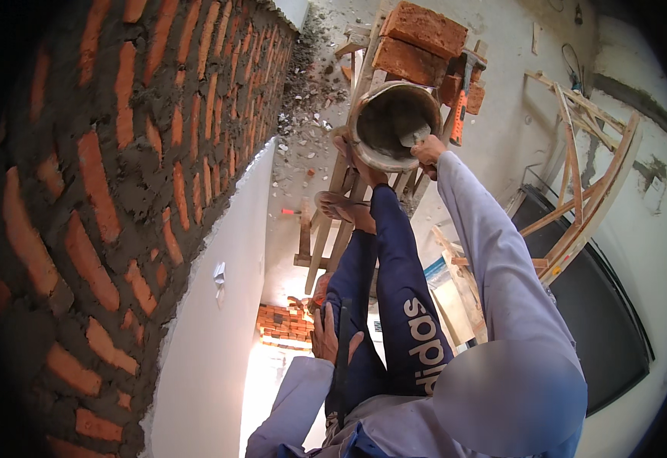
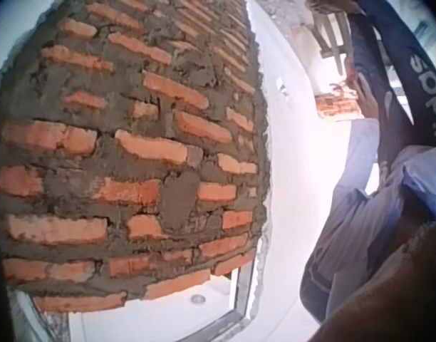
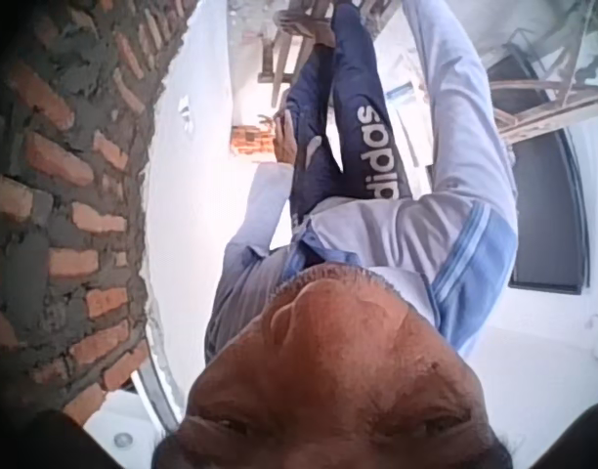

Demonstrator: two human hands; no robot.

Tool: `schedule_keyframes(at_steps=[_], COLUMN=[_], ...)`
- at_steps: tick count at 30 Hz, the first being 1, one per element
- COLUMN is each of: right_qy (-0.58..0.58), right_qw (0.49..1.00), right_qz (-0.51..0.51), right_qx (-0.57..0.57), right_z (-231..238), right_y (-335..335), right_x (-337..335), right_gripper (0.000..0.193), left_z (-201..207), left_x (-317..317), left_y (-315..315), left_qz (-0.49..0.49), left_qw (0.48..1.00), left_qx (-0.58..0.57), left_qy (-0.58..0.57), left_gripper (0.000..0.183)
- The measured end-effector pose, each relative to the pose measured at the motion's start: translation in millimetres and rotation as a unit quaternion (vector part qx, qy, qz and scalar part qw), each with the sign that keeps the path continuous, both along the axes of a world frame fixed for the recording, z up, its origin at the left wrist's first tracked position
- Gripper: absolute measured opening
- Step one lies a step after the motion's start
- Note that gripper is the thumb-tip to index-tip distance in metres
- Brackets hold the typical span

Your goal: The person is building a brick wall using a trowel to apply mortar and place red bricks. They work from a wooden scaffold, repeatedly scooping mortar from a bucket and applying it to the wall and bricks. The person taps the bricks into place and scrapes away excess mortar.

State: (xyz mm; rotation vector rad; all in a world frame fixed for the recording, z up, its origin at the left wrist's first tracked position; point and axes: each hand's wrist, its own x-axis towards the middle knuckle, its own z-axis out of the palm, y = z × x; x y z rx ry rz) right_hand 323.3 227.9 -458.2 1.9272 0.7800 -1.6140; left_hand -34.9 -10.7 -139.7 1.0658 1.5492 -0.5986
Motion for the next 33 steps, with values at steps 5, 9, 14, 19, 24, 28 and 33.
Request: schedule_keyframes(at_steps=[5,9,14,19,24,28,33], right_qy=[0.011,0.065,0.127,0.182,0.175,0.157,0.274], right_qw=[0.988,0.982,0.964,0.921,0.946,0.947,0.917], right_qz=[0.054,0.003,-0.171,-0.289,-0.135,0.02,0.153], right_qx=[0.147,0.179,0.158,0.186,0.239,0.281,0.245], right_z=[8,9,8,44,181,326,590], right_y=[-31,-44,-59,-79,-57,-62,31], right_x=[-6,-18,-17,4,10,-2,-97], right_gripper=[0.029,0.023,0.014,0.013,0.014,0.012,0.028], left_z=[-5,-2,-2,-5,3,110,303], left_x=[-9,-6,-9,-26,-63,-108,-163], left_y=[-10,3,6,-5,-54,-9,69], left_qz=[0.0,-0.023,-0.012,0.034,0.232,0.234,0.165], left_qw=[0.999,1.0,1.0,0.994,0.942,0.846,0.612], left_qx=[0.025,-0.005,-0.008,0.061,0.242,0.456,0.712], left_qy=[-0.025,-0.014,-0.026,-0.079,0.031,0.144,0.301], left_gripper=[0.106,0.104,0.101,0.094,0.087,0.086,0.089])
